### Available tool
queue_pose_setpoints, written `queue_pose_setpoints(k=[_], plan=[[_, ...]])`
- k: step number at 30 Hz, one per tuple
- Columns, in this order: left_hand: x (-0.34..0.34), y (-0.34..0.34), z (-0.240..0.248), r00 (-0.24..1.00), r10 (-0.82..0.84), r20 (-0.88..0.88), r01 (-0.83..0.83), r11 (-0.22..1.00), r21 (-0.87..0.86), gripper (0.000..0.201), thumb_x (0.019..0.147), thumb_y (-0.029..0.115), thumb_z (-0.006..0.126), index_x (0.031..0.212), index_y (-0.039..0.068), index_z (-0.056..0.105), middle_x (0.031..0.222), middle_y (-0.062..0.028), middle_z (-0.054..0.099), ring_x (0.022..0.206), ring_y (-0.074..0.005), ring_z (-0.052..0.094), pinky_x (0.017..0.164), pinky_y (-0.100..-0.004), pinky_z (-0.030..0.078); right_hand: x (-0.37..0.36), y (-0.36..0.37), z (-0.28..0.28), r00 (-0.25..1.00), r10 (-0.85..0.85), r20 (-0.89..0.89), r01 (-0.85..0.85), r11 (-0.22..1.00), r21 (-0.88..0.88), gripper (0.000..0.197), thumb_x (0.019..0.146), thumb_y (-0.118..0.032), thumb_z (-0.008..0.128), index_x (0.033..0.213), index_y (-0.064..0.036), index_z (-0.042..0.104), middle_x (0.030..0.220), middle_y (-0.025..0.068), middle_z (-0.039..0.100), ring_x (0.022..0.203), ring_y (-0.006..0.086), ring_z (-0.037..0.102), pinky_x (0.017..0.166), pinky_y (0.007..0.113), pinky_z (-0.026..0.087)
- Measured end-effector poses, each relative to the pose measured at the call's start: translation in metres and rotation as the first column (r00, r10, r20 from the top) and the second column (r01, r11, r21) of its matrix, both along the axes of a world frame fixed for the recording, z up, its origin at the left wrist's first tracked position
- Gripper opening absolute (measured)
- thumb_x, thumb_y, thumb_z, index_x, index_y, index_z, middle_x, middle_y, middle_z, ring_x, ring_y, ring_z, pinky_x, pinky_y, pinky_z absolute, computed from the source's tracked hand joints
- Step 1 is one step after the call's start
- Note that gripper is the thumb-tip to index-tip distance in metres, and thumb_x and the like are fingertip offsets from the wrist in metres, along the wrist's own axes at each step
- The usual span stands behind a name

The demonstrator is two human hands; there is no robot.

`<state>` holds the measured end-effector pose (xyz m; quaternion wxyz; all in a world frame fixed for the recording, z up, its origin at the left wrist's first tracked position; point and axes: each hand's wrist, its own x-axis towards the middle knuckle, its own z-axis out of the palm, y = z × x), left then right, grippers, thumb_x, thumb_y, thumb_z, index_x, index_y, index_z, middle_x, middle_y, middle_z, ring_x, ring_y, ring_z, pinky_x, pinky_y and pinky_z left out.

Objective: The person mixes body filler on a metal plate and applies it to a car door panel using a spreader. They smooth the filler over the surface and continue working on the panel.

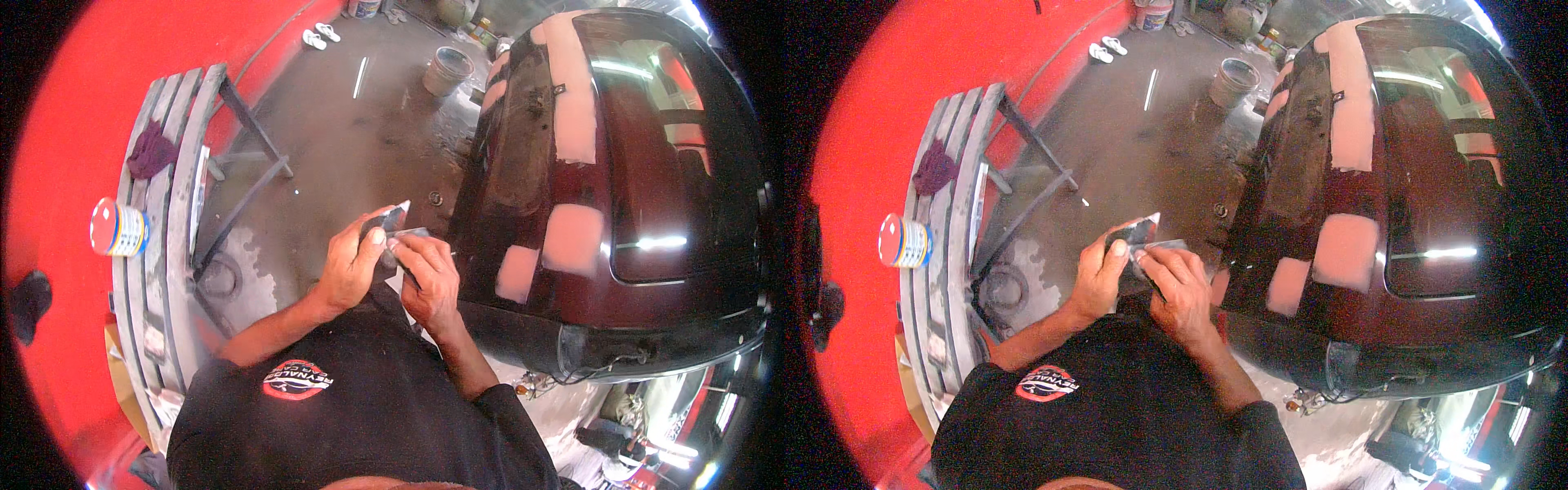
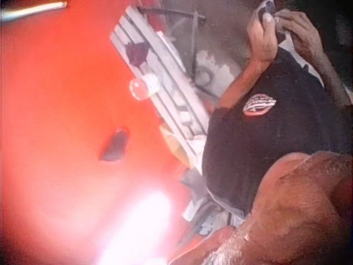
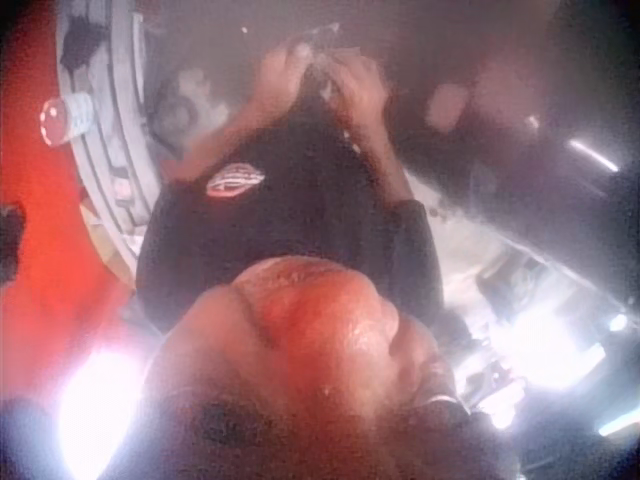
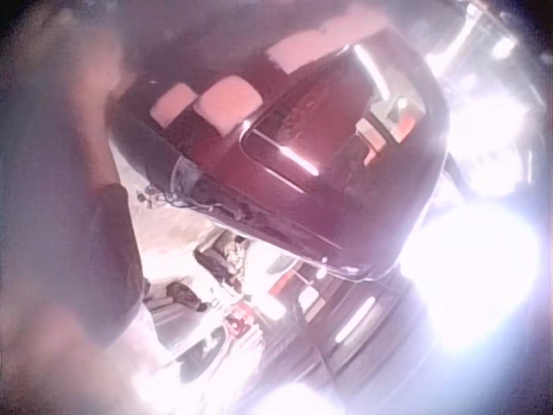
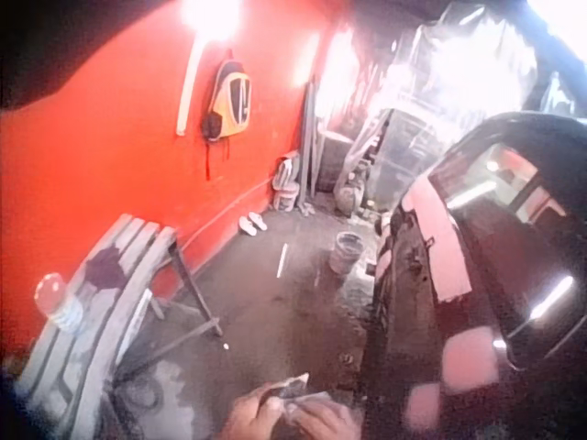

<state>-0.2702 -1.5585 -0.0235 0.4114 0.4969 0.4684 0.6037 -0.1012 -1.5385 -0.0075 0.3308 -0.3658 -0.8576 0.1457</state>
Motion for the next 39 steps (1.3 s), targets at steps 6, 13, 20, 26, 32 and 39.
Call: queue_pose_setpoints(k=[6, 13, 20, 26, 32, 39], plan=[[-0.017, 0.095, -0.023, 0.982, 0.057, 0.181, -0.021, 0.98, -0.195, 0.028, 0.103, 0.012, 0.048, 0.121, -0.003, 0.063, 0.106, -0.0071, 0.07, 0.095, -0.0121, 0.062, 0.086, -0.0308, 0.051, 0.001, 0.072, -0.007, 0.971, 0.126, 0.205, -0.103, 0.988, -0.117, 0.06, 0.065, 0.002, 0.066, 0.122, -0.0142, 0.069, 0.125, 0.0021, 0.066, 0.109, 0.0281, 0.059, 0.093, 0.041, 0.052], [-0.022, 0.237, -0.022, 0.849, 0.136, 0.511, -0.024, 0.975, -0.219, 0.024, 0.103, 0.015, 0.054, 0.121, 0.0, 0.06, 0.107, -0.0079, 0.069, 0.091, -0.0153, 0.067, 0.083, -0.0324, 0.055, -0.001, 0.179, 0.005, 0.992, 0.089, -0.093, -0.085, 0.996, 0.04, 0.057, 0.068, 0.007, 0.065, 0.122, -0.0083, 0.067, 0.132, 0.0085, 0.063, 0.119, 0.0356, 0.057, 0.098, 0.043, 0.049], [-0.023, 0.317, -0.027, 0.536, 0.033, 0.844, 0.434, 0.847, -0.309, 0.03, 0.103, 0.017, 0.049, 0.127, 0.0, 0.058, 0.113, -0.012, 0.069, 0.1, -0.0225, 0.069, 0.089, -0.0397, 0.058, 0.004, 0.285, -0.033, 0.984, -0.176, -0.014, 0.177, 0.979, 0.103, 0.054, 0.069, 0.009, 0.064, 0.12, -0.0102, 0.069, 0.129, 0.0097, 0.063, 0.12, 0.0375, 0.055, 0.102, 0.046, 0.048], [-0.02, 0.386, -0.024, 0.808, -0.042, 0.587, 0.207, 0.954, -0.217, 0.029, 0.104, 0.016, 0.05, 0.126, -0.001, 0.059, 0.117, -0.0109, 0.068, 0.103, -0.02, 0.067, 0.092, -0.0362, 0.055, -0.005, 0.337, -0.007, 0.973, -0.208, 0.098, 0.207, 0.978, 0.025, 0.053, 0.072, 0.006, 0.062, 0.121, -0.0119, 0.068, 0.126, 0.0078, 0.064, 0.117, 0.0354, 0.056, 0.101, 0.045, 0.048], [-0.035, 0.45, -0.018, 0.577, -0.119, 0.808, 0.586, 0.749, -0.309, 0.029, 0.102, 0.016, 0.054, 0.125, 0.0, 0.061, 0.117, -0.0102, 0.069, 0.1, -0.0192, 0.069, 0.089, -0.0354, 0.057, -0.007, 0.387, 0.009, 0.978, -0.121, 0.168, 0.098, 0.986, 0.136, 0.053, 0.072, 0.002, 0.065, 0.123, -0.0132, 0.068, 0.127, 0.0087, 0.063, 0.117, 0.0349, 0.057, 0.099, 0.045, 0.05], [-0.073, 0.558, -0.011, 0.657, -0.344, 0.671, 0.615, 0.759, -0.213, 0.044, 0.109, 0.029, 0.042, 0.135, -0.004, 0.053, 0.12, -0.0109, 0.067, 0.106, -0.017, 0.065, 0.095, -0.0331, 0.053, -0.047, 0.499, -0.008, 0.915, -0.388, 0.112, 0.381, 0.921, 0.077, 0.056, 0.071, 0.007, 0.064, 0.123, -0.011, 0.067, 0.129, 0.0097, 0.063, 0.117, 0.0333, 0.059, 0.1, 0.045, 0.05]])
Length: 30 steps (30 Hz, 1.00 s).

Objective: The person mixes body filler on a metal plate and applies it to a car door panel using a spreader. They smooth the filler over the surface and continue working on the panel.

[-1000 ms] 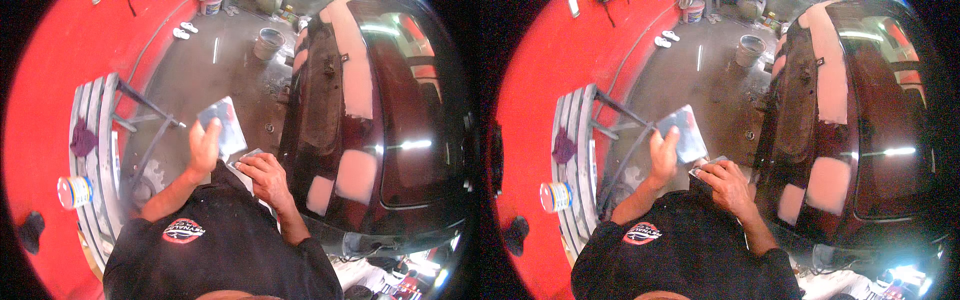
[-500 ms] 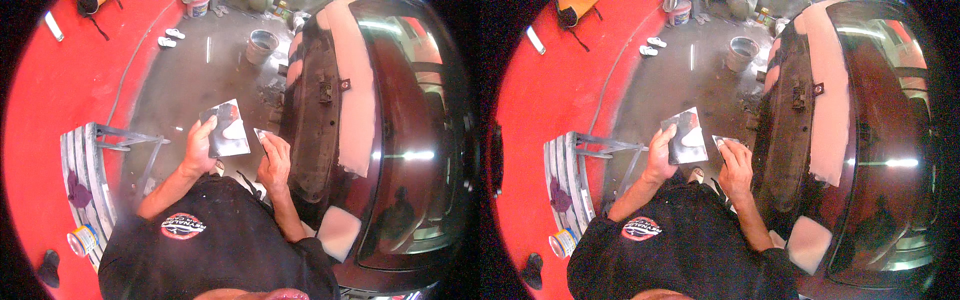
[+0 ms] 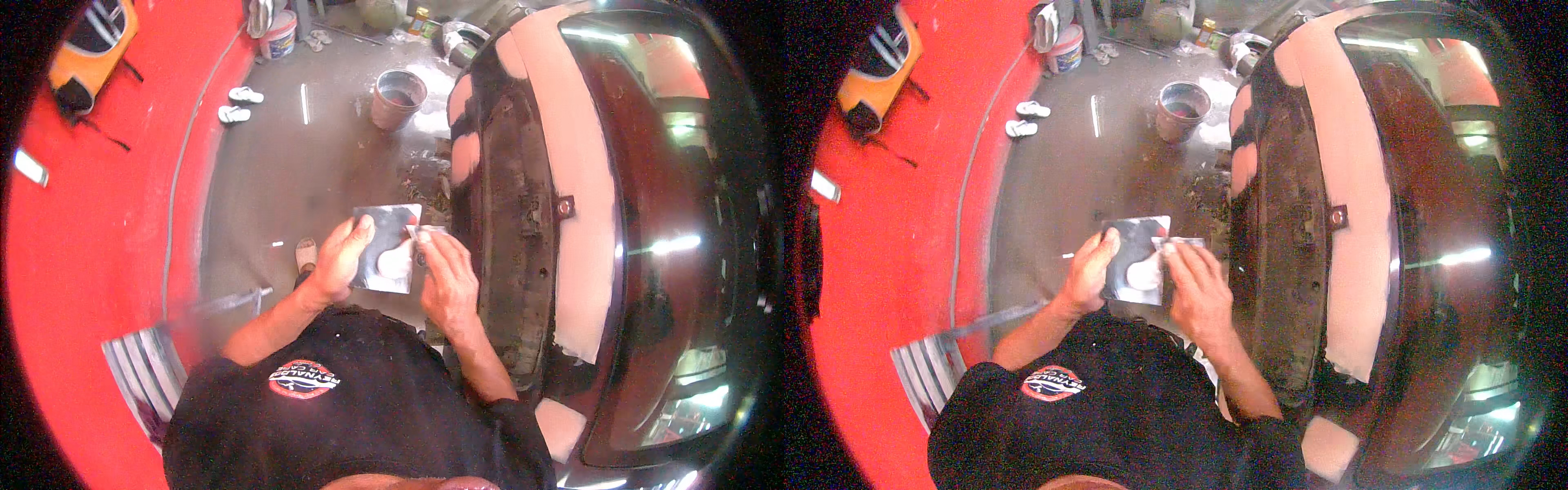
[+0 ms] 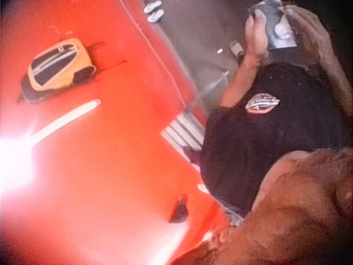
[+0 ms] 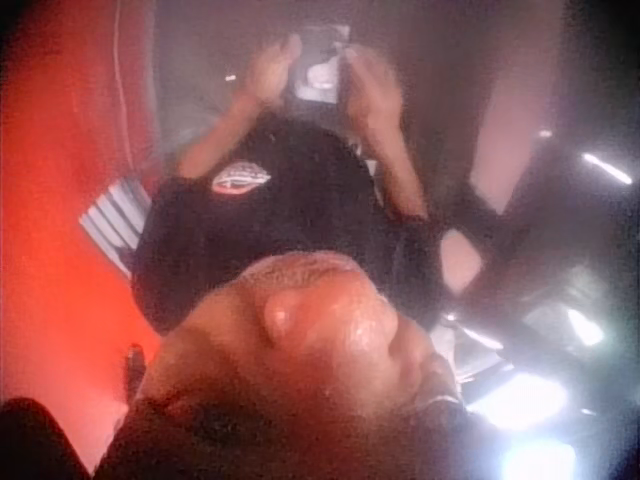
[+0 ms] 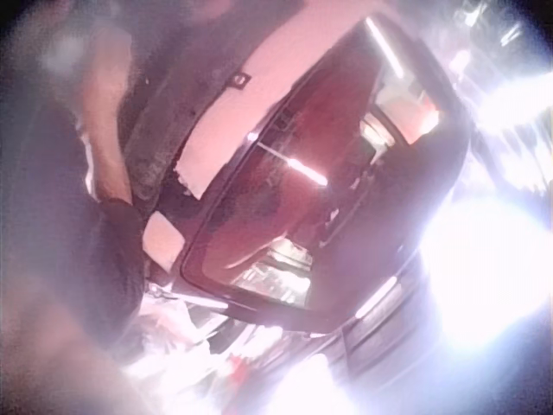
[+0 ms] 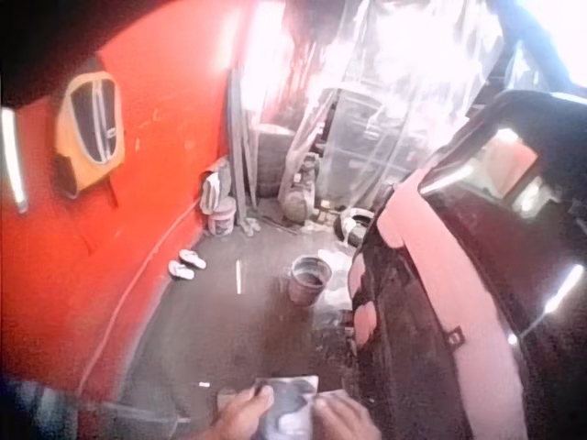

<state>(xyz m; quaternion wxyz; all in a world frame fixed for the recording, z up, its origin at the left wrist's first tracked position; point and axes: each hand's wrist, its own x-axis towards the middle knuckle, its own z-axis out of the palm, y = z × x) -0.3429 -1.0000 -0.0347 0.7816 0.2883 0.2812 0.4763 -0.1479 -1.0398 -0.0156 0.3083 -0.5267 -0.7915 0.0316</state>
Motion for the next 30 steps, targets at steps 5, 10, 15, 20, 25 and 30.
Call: queue_pose_setpoints(k=[5, 10, 15, 20, 25, 30], plan=[[-0.028, 0.089, -0.009, 0.881, 0.234, -0.412, -0.114, 0.949, 0.295, 0.031, 0.105, 0.019, 0.049, 0.126, -0.001, 0.062, 0.113, -0.0058, 0.068, 0.098, -0.0121, 0.061, 0.088, -0.0294, 0.051, -0.059, 0.083, 0.015, 0.981, 0.192, 0.034, -0.183, 0.968, -0.173, 0.06, 0.065, 0.001, 0.067, 0.123, -0.0136, 0.068, 0.122, 0.0031, 0.065, 0.111, 0.0276, 0.057, 0.094, 0.042, 0.05], [-0.08, 0.174, -0.017, 0.938, 0.241, -0.249, -0.234, 0.971, 0.057, 0.022, 0.102, 0.012, 0.051, 0.117, -0.001, 0.062, 0.104, -0.004, 0.067, 0.091, -0.0093, 0.061, 0.082, -0.0281, 0.052, -0.083, 0.145, 0.023, 0.951, 0.305, 0.048, -0.283, 0.923, -0.261, 0.059, 0.066, 0.0, 0.067, 0.124, -0.0127, 0.068, 0.122, 0.0023, 0.065, 0.109, 0.0272, 0.058, 0.093, 0.042, 0.05], [-0.098, 0.236, -0.015, 0.924, 0.345, -0.164, -0.344, 0.938, 0.031, 0.024, 0.103, 0.014, 0.053, 0.123, 0.001, 0.058, 0.11, -0.0064, 0.066, 0.096, -0.0152, 0.065, 0.084, -0.0329, 0.055, -0.116, 0.192, 0.041, 0.968, 0.195, -0.157, -0.212, 0.972, -0.101, 0.06, 0.069, 0.007, 0.064, 0.127, -0.0098, 0.064, 0.128, 0.0104, 0.062, 0.118, 0.0358, 0.056, 0.1, 0.044, 0.049], [-0.115, 0.276, -0.025, 0.986, 0.032, 0.165, 0.03, 0.932, -0.361, 0.031, 0.104, 0.017, 0.05, 0.13, 0.002, 0.056, 0.118, -0.0117, 0.068, 0.107, -0.0245, 0.067, 0.094, -0.0398, 0.056, -0.129, 0.242, -0.001, 0.993, 0.07, -0.098, -0.076, 0.996, -0.057, 0.06, 0.069, 0.006, 0.063, 0.127, -0.0107, 0.064, 0.133, 0.0116, 0.059, 0.121, 0.0385, 0.053, 0.102, 0.047, 0.048], [-0.117, 0.334, -0.022, 0.987, 0.15, 0.059, -0.129, 0.955, -0.266, 0.03, 0.103, 0.015, 0.053, 0.128, -0.001, 0.057, 0.118, -0.0136, 0.068, 0.103, -0.024, 0.069, 0.093, -0.0383, 0.056, -0.113, 0.305, -0.013, 0.993, -0.108, -0.039, 0.105, 0.992, -0.074, 0.05, 0.075, 0.003, 0.062, 0.123, -0.0127, 0.066, 0.127, 0.009, 0.061, 0.117, 0.0372, 0.055, 0.099, 0.045, 0.05], [-0.099, 0.414, -0.017, 0.98, 0.049, -0.19, -0.035, 0.996, 0.08, 0.03, 0.104, 0.018, 0.051, 0.128, -0.001, 0.055, 0.118, -0.013, 0.067, 0.103, -0.0219, 0.069, 0.09, -0.037, 0.056, -0.111, 0.368, 0.031, 0.996, 0.09, 0.002, -0.087, 0.965, -0.248, 0.051, 0.075, 0.0, 0.065, 0.124, -0.0133, 0.066, 0.126, 0.0075, 0.062, 0.116, 0.0335, 0.056, 0.096, 0.044, 0.052]])
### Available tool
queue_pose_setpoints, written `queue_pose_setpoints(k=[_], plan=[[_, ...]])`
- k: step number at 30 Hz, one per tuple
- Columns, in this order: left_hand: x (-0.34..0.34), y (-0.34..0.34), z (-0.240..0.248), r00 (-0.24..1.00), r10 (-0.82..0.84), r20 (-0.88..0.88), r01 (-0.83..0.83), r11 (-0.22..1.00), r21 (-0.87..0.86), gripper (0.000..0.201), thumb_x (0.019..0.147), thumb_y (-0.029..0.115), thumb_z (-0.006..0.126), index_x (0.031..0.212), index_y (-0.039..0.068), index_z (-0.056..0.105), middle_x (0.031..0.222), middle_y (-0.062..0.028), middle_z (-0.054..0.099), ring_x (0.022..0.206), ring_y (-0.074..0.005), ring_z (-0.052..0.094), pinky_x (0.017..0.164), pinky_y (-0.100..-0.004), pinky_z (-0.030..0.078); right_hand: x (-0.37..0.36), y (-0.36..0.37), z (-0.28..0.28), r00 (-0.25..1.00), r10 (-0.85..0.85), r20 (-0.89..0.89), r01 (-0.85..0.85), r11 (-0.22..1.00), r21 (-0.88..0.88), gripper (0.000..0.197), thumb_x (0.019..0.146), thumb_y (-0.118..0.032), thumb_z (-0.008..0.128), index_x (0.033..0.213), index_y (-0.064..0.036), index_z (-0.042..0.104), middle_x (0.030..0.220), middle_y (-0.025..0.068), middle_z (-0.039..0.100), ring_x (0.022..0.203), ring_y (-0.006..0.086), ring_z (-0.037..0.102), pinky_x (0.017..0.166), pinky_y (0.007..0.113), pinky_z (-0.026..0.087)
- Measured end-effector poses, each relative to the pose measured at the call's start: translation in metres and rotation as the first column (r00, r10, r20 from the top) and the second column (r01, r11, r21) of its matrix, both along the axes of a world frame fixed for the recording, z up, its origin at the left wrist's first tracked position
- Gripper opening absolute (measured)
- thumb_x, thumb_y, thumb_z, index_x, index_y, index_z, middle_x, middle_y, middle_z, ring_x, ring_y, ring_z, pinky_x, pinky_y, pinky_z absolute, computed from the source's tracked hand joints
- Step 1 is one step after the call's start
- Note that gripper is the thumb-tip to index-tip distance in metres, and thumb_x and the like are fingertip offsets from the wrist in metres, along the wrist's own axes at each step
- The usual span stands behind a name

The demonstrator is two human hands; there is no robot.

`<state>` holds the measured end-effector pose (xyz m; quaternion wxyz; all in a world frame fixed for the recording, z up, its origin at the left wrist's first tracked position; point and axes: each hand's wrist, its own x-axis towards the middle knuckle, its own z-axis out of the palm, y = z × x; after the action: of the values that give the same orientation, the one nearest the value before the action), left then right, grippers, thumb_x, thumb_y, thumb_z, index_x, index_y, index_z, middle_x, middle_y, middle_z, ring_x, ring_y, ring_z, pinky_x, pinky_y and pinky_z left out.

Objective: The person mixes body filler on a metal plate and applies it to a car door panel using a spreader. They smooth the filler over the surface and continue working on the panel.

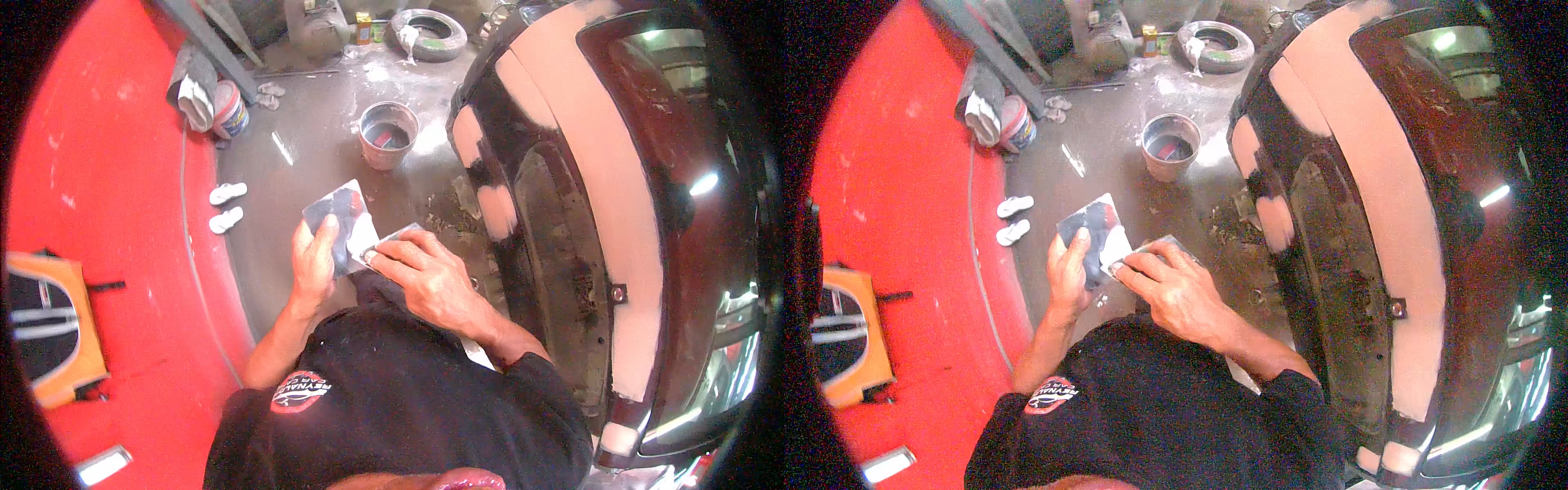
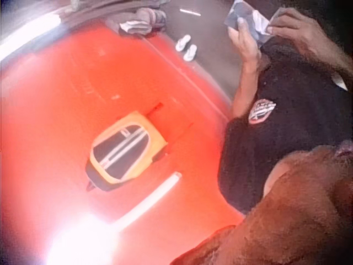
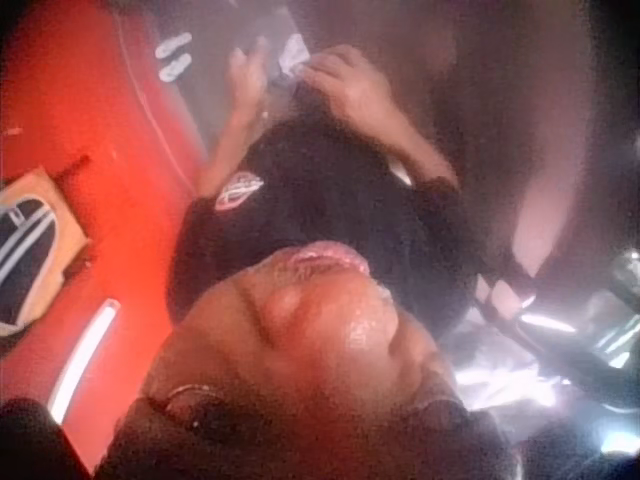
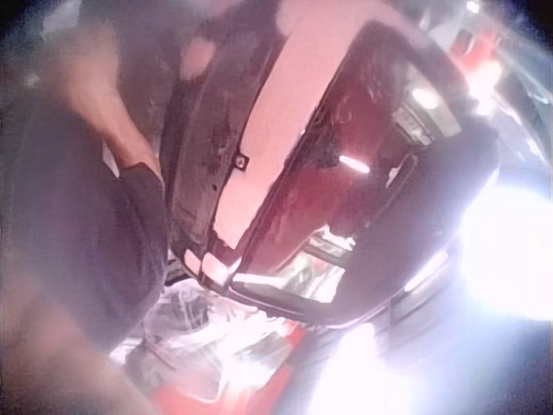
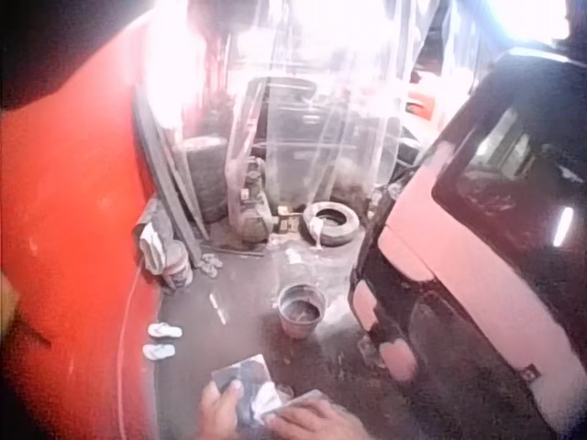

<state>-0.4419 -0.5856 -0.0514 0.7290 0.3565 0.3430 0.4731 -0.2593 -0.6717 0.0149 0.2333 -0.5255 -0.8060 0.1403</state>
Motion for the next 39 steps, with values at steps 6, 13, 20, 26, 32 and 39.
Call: queue_pose_setpoints(k=[6, 13, 20, 26, 32, 39], plan=[[0.024, 0.104, 0.023, 0.944, -0.22, 0.245, 0.273, 0.939, -0.21, 0.034, 0.106, 0.017, 0.045, 0.133, -0.002, 0.053, 0.127, -0.0166, 0.065, 0.112, -0.0251, 0.067, 0.097, -0.0389, 0.055, 0.06, 0.088, -0.043, 0.946, -0.313, 0.087, 0.268, 0.903, 0.337, 0.043, 0.073, -0.014, 0.07, 0.117, -0.0115, 0.07, 0.117, 0.0072, 0.065, 0.114, 0.0329, 0.058, 0.097, 0.044, 0.051], [0.09, 0.192, 0.021, 0.93, -0.168, -0.328, 0.245, 0.947, 0.209, 0.033, 0.108, 0.024, 0.049, 0.127, -0.002, 0.058, 0.113, -0.0071, 0.064, 0.104, -0.0139, 0.059, 0.092, -0.0303, 0.047, 0.064, 0.189, -0.014, 0.952, -0.278, -0.131, 0.296, 0.943, 0.151, 0.044, 0.072, -0.008, 0.067, 0.116, -0.0128, 0.07, 0.116, 0.0024, 0.066, 0.107, 0.0284, 0.059, 0.093, 0.04, 0.049], [0.126, 0.288, 0.024, 0.959, -0.151, -0.24, 0.164, 0.986, 0.033, 0.022, 0.103, 0.014, 0.054, 0.121, 0.002, 0.059, 0.112, -0.0067, 0.065, 0.098, -0.0151, 0.064, 0.086, -0.0327, 0.053, 0.092, 0.221, -0.01, 0.964, -0.25, -0.089, 0.239, 0.964, -0.119, 0.049, 0.071, -0.007, 0.068, 0.12, -0.0136, 0.069, 0.119, 0.0024, 0.066, 0.111, 0.0276, 0.058, 0.095, 0.041, 0.049], [0.146, 0.359, -0.001, 0.94, -0.329, 0.088, 0.34, 0.92, -0.195, 0.025, 0.103, 0.015, 0.055, 0.123, 0.002, 0.059, 0.114, -0.0114, 0.068, 0.101, -0.0203, 0.067, 0.09, -0.0364, 0.055, 0.07, 0.278, 0.004, 0.882, -0.37, -0.291, 0.435, 0.878, 0.2, 0.06, 0.07, -0.004, 0.067, 0.129, -0.013, 0.063, 0.126, 0.0093, 0.062, 0.121, 0.0355, 0.053, 0.102, 0.045, 0.048], [0.134, 0.462, -0.009, 0.801, -0.542, 0.254, 0.598, 0.702, -0.386, 0.029, 0.104, 0.019, 0.052, 0.126, 0.002, 0.059, 0.116, -0.0118, 0.069, 0.097, -0.0229, 0.07, 0.088, -0.0382, 0.057, 0.072, 0.351, -0.055, 0.662, -0.733, -0.156, 0.744, 0.617, 0.258, 0.054, 0.074, 0.001, 0.063, 0.127, -0.0083, 0.064, 0.123, 0.0126, 0.062, 0.117, 0.0366, 0.055, 0.1, 0.045, 0.049], [0.153, 0.534, 0.019, 0.685, -0.708, -0.169, 0.721, 0.692, 0.026, 0.024, 0.103, 0.015, 0.055, 0.122, 0.002, 0.058, 0.113, -0.0092, 0.067, 0.098, -0.0188, 0.066, 0.088, -0.034, 0.054, 0.036, 0.428, 0.008, 0.701, -0.71, -0.075, 0.711, 0.703, -0.013, 0.05, 0.077, -0.007, 0.065, 0.127, -0.0095, 0.063, 0.121, 0.0105, 0.063, 0.111, 0.0331, 0.058, 0.102, 0.046, 0.048]])
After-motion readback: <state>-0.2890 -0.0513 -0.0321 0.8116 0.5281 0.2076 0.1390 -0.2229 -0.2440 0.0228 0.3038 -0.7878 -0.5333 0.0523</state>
